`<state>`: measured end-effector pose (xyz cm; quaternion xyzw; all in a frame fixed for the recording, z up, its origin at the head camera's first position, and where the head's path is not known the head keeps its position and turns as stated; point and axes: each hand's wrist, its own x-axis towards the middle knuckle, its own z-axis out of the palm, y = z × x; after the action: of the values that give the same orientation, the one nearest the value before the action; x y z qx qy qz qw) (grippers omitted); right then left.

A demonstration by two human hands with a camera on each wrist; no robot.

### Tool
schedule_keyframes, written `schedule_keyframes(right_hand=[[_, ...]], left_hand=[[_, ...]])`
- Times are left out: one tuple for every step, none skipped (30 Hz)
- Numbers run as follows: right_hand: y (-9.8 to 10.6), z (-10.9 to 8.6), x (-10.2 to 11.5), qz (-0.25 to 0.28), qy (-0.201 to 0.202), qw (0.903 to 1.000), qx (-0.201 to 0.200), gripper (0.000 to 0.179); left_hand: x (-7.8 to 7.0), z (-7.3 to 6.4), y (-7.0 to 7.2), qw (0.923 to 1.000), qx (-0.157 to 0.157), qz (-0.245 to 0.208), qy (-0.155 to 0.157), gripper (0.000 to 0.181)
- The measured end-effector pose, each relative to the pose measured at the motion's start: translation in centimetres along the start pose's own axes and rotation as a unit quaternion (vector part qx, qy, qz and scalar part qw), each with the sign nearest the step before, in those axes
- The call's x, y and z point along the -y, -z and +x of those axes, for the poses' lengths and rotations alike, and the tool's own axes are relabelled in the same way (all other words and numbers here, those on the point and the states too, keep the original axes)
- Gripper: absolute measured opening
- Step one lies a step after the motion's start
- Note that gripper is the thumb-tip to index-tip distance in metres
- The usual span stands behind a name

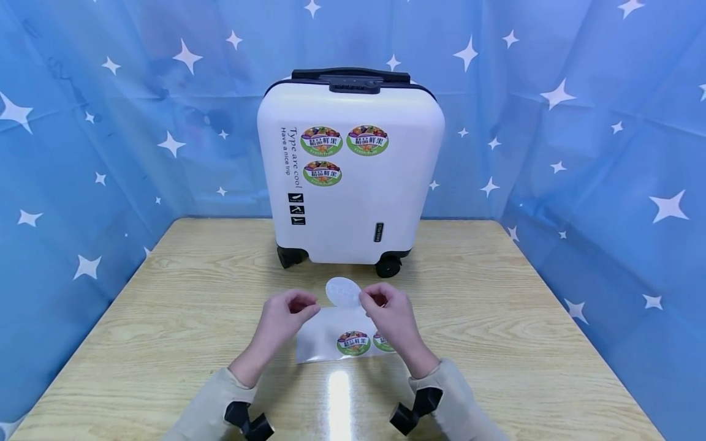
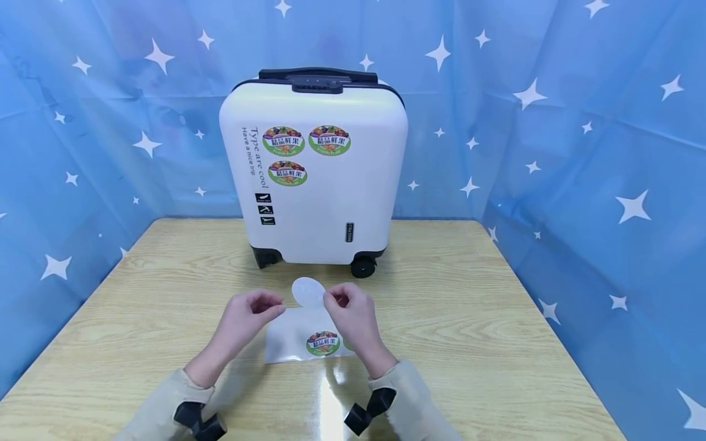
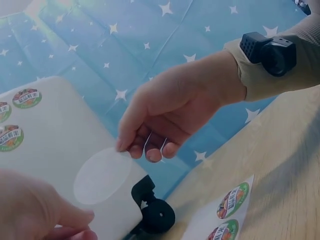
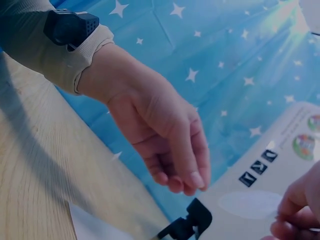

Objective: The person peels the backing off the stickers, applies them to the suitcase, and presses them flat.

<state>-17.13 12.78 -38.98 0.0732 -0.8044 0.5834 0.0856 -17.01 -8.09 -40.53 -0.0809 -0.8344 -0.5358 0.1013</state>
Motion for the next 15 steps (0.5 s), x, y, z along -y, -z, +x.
schedule_keyframes(right_hand=[[-0.01,0.05,-0.01,0.001,0.000,1.0000,0.001,0.006],[-0.03,0.11,-0.03,0.001,0.001,1.0000,0.000,0.006],[-0.04,0.16,-0.02,0.002,0.001,1.0000,-0.001,0.006],[-0.06,0.21,-0.02,0.003,0.001,1.0000,-0.001,0.007],[-0.08,0.28,-0.01,0.004,0.002,1.0000,-0.002,0.006],[-0.11,0.34,0.00,0.006,0.003,1.0000,-0.002,0.006],[-0.12,0.39,0.03,0.009,0.003,1.0000,-0.003,0.006],[-0.14,0.45,0.08,0.011,0.005,0.9999,-0.004,0.006],[-0.15,0.48,0.15,0.014,0.006,0.9999,-0.005,0.006],[-0.16,0.50,0.24,0.015,0.007,0.9998,-0.005,0.006],[-0.16,0.51,0.33,0.016,0.007,0.9998,-0.006,0.006],[-0.16,0.51,0.45,0.018,0.007,0.9998,-0.006,0.006],[-0.15,0.51,0.58,0.019,0.006,0.9998,-0.006,0.006],[-0.17,0.55,0.65,0.019,0.006,0.9998,-0.006,0.007],[-0.19,0.59,0.72,0.019,0.006,0.9998,-0.006,0.008]], left_hand=[[-0.09,0.05,-0.10,1.0000,-0.001,-0.002,-0.005,0.009],[-0.19,0.09,-0.18,0.9999,-0.003,-0.003,-0.012,0.009],[-0.32,0.12,-0.25,0.9998,-0.005,-0.004,-0.019,0.009],[-0.43,0.16,-0.31,0.9997,-0.007,-0.004,-0.023,0.010],[-0.51,0.21,-0.37,0.9995,-0.009,-0.004,-0.029,0.010],[-0.60,0.27,-0.43,0.9994,-0.010,-0.005,-0.033,0.010],[-0.65,0.33,-0.50,0.9993,-0.011,-0.007,-0.034,0.010],[-0.71,0.39,-0.56,0.9992,-0.011,-0.008,-0.037,0.010],[-0.77,0.45,-0.60,0.9991,-0.012,-0.009,-0.039,0.010],[-0.80,0.50,-0.65,0.9989,-0.012,-0.010,-0.043,0.011],[-0.84,0.55,-0.71,0.9987,-0.014,-0.010,-0.047,0.011],[-0.89,0.58,-0.76,0.9984,-0.016,-0.010,-0.053,0.011],[-0.94,0.62,-0.82,0.9979,-0.018,-0.010,-0.061,0.012],[-1.00,0.65,-0.88,0.9972,-0.022,-0.009,-0.072,0.012],[-1.04,0.68,-0.95,0.9962,-0.025,-0.007,-0.083,0.013]])
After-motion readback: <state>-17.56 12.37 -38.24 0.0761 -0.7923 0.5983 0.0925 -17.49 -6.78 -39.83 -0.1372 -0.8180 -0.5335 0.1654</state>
